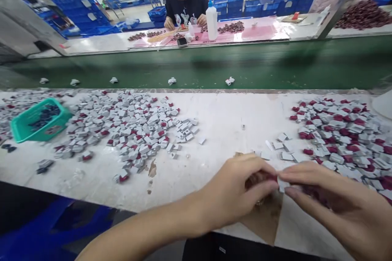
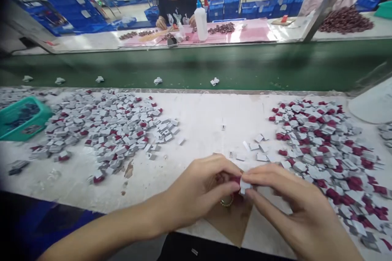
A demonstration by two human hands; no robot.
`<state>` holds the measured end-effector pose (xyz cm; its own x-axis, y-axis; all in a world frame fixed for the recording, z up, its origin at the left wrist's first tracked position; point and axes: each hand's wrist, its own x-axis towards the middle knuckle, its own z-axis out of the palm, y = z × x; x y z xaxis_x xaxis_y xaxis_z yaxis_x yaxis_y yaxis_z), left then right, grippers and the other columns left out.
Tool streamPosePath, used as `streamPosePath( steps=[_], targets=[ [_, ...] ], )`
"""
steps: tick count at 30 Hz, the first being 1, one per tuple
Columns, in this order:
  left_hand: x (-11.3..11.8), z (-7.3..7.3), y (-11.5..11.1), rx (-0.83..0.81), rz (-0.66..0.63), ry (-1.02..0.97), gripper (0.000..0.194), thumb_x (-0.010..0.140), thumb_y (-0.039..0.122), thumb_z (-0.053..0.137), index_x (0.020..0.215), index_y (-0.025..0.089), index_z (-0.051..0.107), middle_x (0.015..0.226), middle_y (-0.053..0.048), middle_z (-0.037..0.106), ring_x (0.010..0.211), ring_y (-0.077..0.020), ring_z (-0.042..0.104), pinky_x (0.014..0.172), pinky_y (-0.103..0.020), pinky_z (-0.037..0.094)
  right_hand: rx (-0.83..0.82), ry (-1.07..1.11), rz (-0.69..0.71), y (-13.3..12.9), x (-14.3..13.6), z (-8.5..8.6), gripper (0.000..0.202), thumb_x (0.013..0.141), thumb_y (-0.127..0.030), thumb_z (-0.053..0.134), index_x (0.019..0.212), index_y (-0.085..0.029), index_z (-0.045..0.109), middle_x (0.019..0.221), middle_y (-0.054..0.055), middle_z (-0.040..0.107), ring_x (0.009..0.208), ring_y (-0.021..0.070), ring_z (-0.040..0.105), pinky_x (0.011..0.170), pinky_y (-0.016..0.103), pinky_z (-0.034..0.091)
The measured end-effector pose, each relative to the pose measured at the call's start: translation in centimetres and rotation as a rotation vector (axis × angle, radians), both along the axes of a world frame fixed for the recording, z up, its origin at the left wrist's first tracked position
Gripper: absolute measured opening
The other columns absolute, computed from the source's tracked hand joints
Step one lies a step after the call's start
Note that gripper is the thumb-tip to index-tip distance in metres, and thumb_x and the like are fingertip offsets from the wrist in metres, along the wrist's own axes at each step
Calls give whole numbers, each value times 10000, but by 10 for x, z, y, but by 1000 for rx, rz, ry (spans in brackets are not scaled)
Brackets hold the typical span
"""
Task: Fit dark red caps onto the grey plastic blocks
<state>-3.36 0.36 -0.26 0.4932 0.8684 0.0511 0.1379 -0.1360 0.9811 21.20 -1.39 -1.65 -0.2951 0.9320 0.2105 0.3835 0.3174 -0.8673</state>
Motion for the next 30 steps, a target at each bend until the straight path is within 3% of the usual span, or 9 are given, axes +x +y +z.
streamPosePath(
  steps=[2, 4, 8, 11, 14, 17, 19, 26, 30],
  targets=[
    [-10, -1, -17, 47, 9, 34, 107, 1119, 222, 695, 1142, 215, 800, 1079, -74, 815, 1036, -223, 783, 932, -341, 635, -28, 0, -4, -17, -2, -8, 188, 1021, -378, 857, 1202, -379, 905, 1149, 36, 903, 980, 244, 887, 847, 247, 738],
    [-28, -5, -31, 136, 136, 149, 120, 1138, 239, 668, 1201, 238, 770, 1138, -71, 805, 1069, -227, 778, 952, -357, 636, -15, 11, -33, -29, -5, -15, 157, 1016, -358, 854, 1165, -363, 902, 1119, 32, 904, 968, 249, 891, 854, 254, 742],
    [-83, -26, -47, 373, 812, 705, 208, 1096, 371, 691, 1239, 222, 711, 1186, -132, 725, 1083, -339, 715, 978, -533, 616, 46, 13, -153, -44, -9, -24, 182, 1007, -257, 832, 1147, -356, 891, 1101, 29, 901, 975, 254, 891, 789, 245, 742],
    [-118, -45, -49, 348, 1007, 930, 467, 1028, 533, 716, 1326, 174, 685, 1254, -194, 674, 1169, -435, 677, 952, -601, 615, 66, 13, -176, -49, -13, -25, 236, 1027, -196, 795, 1165, -368, 879, 1128, 8, 899, 1026, 233, 889, 852, 242, 739],
    [-130, -56, -47, 300, 975, 928, 381, 1046, 512, 654, 1240, 192, 722, 1159, -159, 723, 1107, -403, 708, 944, -563, 622, 94, -3, -157, -50, -20, -24, 248, 1034, -162, 771, 1155, -348, 880, 1101, 3, 898, 1012, 211, 889, 897, 236, 731],
    [-123, -56, -45, 316, 892, 833, 232, 1062, 407, 647, 1143, 215, 750, 1034, -93, 740, 899, -296, 725, 835, -450, 634, 128, -25, -163, -50, -25, -20, 231, 1023, -149, 764, 1125, -320, 882, 1057, 10, 892, 965, 198, 888, 883, 219, 726],
    [-114, -54, -45, 363, 792, 740, 165, 1074, 321, 643, 1136, 227, 763, 1088, -79, 757, 858, -244, 734, 804, -393, 636, 146, -47, -160, -50, -26, -16, 221, 1018, -141, 757, 1108, -299, 882, 1047, 23, 888, 952, 198, 889, 876, 212, 724],
    [-86, -55, -62, 348, 557, 603, 227, 1111, 210, 594, 1181, 260, 803, 1307, -101, 782, 1241, -276, 770, 1094, -434, 638, 173, -76, -133, -49, -35, -12, 180, 1025, -132, 741, 1065, -240, 879, 1046, 84, 865, 928, 222, 885, 832, 237, 737],
    [-85, -55, -68, 190, 608, 534, 178, 1129, 288, 626, 1158, 285, 801, 1269, -87, 792, 1244, -293, 749, 1109, -462, 612, 178, -72, -130, -49, -41, -8, 175, 1028, -135, 737, 1044, -240, 876, 1006, 88, 852, 888, 222, 875, 800, 237, 735]
  ],
)
